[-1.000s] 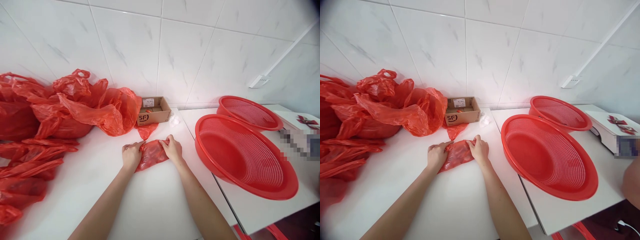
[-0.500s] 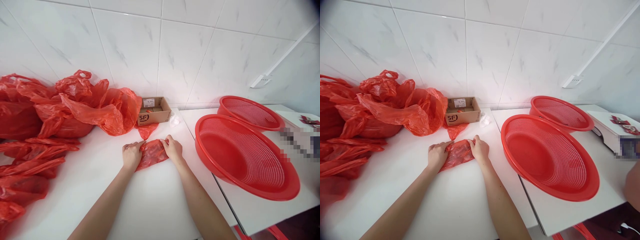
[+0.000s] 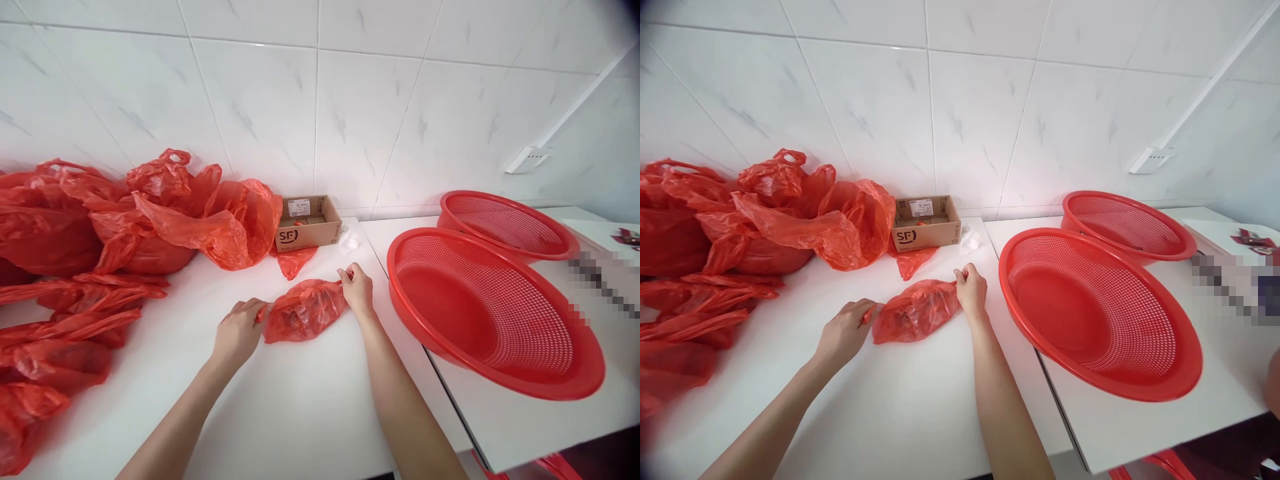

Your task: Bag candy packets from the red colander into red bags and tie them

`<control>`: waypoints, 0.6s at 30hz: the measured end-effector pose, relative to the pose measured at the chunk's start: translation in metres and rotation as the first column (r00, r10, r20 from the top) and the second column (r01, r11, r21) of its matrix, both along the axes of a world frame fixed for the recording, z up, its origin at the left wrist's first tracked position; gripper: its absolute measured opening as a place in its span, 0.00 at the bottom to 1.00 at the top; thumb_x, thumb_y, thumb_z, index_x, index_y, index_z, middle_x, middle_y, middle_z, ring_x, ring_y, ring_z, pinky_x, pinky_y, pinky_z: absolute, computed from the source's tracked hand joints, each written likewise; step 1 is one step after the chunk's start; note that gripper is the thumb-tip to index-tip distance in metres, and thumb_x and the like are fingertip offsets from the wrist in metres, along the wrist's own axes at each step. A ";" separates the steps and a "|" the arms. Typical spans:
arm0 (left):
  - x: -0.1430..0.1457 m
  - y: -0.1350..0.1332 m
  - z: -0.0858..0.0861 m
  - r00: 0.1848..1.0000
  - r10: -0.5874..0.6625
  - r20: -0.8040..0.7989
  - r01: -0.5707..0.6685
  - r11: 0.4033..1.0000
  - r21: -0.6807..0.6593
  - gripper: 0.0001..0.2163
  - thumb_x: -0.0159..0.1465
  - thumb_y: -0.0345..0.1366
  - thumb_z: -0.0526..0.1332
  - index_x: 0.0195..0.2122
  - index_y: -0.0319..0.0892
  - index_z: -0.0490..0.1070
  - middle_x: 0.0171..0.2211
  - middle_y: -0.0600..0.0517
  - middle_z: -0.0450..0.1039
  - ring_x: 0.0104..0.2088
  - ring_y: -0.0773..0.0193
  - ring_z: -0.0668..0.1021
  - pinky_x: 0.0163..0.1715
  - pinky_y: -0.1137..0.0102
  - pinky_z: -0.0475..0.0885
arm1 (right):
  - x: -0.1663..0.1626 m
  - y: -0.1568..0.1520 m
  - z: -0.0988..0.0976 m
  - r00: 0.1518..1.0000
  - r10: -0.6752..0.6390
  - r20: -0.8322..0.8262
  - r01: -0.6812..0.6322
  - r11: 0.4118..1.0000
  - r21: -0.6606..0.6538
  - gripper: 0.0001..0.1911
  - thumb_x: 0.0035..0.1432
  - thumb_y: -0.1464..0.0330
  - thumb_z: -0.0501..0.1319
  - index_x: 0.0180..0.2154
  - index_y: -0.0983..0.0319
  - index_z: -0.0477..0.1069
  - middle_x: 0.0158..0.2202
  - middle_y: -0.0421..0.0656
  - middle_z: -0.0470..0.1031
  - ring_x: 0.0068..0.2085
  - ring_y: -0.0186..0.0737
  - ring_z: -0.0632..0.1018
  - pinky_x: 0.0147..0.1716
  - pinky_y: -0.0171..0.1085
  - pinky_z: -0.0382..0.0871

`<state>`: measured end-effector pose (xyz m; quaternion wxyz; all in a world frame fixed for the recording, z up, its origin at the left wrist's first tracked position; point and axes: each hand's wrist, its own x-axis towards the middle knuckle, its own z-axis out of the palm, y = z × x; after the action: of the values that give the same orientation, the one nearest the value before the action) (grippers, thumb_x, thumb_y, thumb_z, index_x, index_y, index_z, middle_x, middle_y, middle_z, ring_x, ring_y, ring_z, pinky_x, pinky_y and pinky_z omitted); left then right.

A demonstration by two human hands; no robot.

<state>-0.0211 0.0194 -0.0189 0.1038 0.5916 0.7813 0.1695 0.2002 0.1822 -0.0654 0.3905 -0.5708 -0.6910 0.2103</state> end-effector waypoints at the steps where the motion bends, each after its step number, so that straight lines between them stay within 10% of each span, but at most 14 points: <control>1: -0.001 -0.007 0.001 1.000 0.011 0.012 -0.011 1.000 -0.002 0.18 0.68 0.45 0.44 0.36 0.51 0.74 0.43 0.57 0.77 0.44 0.58 0.75 0.34 0.69 0.68 | 0.000 0.001 -0.001 1.000 -0.001 0.003 0.001 1.000 0.004 0.15 0.60 0.62 0.56 0.25 0.57 0.53 0.21 0.35 0.63 0.23 0.36 0.64 0.27 0.34 0.52; 11: -0.010 -0.018 -0.004 0.977 0.164 0.137 -0.166 0.986 0.006 0.21 0.67 0.51 0.45 0.36 0.48 0.74 0.32 0.51 0.78 0.34 0.55 0.79 0.30 0.66 0.72 | -0.003 -0.002 -0.004 0.997 0.030 -0.077 -0.030 1.000 -0.002 0.14 0.60 0.60 0.55 0.26 0.57 0.54 0.21 0.36 0.63 0.23 0.37 0.64 0.27 0.35 0.51; 15: -0.004 0.003 0.022 0.973 0.198 0.122 -0.218 0.958 0.188 0.20 0.67 0.46 0.49 0.57 0.48 0.63 0.50 0.48 0.73 0.46 0.55 0.76 0.42 0.63 0.71 | 0.001 -0.002 -0.003 0.979 0.052 -0.196 -0.057 0.998 -0.018 0.17 0.60 0.55 0.55 0.26 0.57 0.56 0.22 0.36 0.65 0.24 0.37 0.65 0.28 0.34 0.55; 18: 0.018 0.023 0.035 0.999 0.041 -0.008 -0.037 0.958 0.285 0.19 0.68 0.42 0.49 0.58 0.46 0.64 0.56 0.46 0.68 0.54 0.52 0.70 0.52 0.59 0.65 | 0.002 -0.003 -0.002 0.949 0.075 -0.305 -0.090 0.995 -0.033 0.18 0.60 0.52 0.54 0.27 0.57 0.58 0.22 0.36 0.67 0.24 0.36 0.67 0.28 0.34 0.59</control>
<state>-0.0026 0.0422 0.0163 0.0088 0.5860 0.7611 0.2780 0.2025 0.1793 -0.0678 0.4696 -0.5112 -0.6409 0.3276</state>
